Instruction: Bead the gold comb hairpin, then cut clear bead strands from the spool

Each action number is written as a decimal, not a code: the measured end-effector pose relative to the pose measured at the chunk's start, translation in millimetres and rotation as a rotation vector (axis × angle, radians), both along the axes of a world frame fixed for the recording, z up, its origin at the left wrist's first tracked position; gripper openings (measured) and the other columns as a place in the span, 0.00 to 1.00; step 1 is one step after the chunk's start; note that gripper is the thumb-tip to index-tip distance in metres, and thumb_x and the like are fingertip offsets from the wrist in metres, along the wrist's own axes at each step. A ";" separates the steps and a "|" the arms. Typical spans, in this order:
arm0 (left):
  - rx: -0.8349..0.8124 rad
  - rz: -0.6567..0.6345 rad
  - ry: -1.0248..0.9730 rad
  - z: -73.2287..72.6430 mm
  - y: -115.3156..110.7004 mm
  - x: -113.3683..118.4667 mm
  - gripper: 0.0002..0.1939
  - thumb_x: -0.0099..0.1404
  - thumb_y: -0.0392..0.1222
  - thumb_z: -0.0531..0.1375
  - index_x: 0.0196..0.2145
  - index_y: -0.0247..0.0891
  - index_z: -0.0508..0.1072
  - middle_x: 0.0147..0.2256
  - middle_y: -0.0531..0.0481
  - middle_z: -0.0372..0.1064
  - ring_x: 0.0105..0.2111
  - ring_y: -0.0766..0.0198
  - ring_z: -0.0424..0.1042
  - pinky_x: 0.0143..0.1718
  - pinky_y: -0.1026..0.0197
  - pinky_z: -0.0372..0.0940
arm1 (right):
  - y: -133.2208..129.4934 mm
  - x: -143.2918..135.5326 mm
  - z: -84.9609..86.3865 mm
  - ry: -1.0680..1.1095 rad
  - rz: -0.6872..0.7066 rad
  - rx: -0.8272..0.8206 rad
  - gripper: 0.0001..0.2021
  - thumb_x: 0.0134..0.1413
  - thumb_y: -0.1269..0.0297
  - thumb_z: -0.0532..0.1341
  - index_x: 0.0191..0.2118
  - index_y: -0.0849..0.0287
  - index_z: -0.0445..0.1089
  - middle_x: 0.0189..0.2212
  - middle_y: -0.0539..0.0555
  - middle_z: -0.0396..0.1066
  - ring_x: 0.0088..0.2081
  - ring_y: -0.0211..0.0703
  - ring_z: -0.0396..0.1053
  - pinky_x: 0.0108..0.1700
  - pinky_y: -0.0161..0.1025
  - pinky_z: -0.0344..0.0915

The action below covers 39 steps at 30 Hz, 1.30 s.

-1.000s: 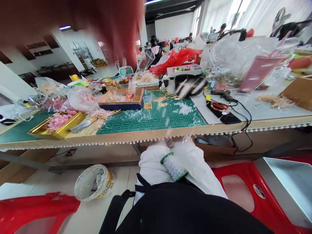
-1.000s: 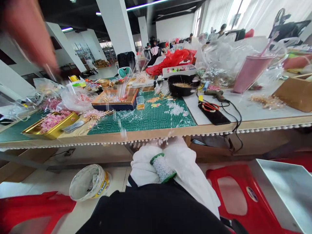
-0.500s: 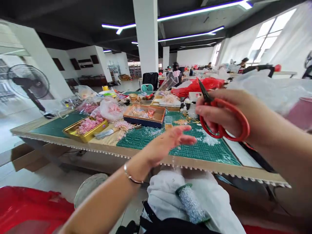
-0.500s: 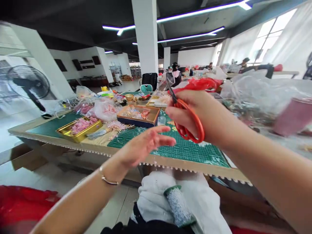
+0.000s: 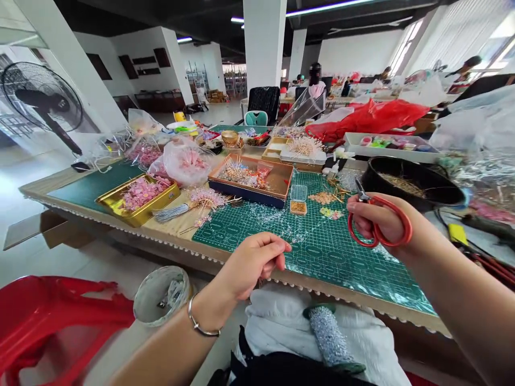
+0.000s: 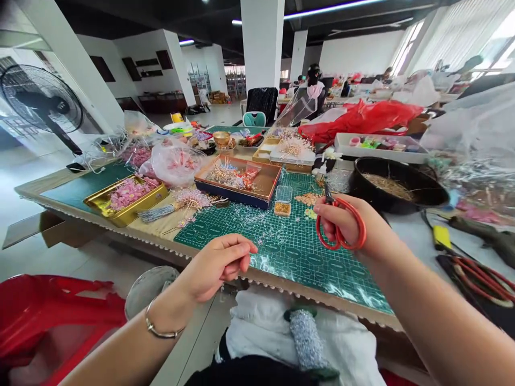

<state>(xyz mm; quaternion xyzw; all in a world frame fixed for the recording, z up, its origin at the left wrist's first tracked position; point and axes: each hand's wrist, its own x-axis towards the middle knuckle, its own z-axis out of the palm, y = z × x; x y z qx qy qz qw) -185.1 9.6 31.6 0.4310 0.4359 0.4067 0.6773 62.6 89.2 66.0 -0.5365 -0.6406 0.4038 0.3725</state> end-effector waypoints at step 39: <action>0.196 0.345 0.447 -30.9 92.0 -16.2 0.10 0.63 0.46 0.58 0.34 0.36 0.72 0.27 0.52 0.71 0.24 0.69 0.67 0.26 0.66 0.61 | 49.8 -92.1 -45.4 -0.917 0.589 0.111 0.23 0.58 0.40 0.43 0.31 0.54 0.60 0.23 0.51 0.69 0.25 0.45 0.67 0.24 0.36 0.49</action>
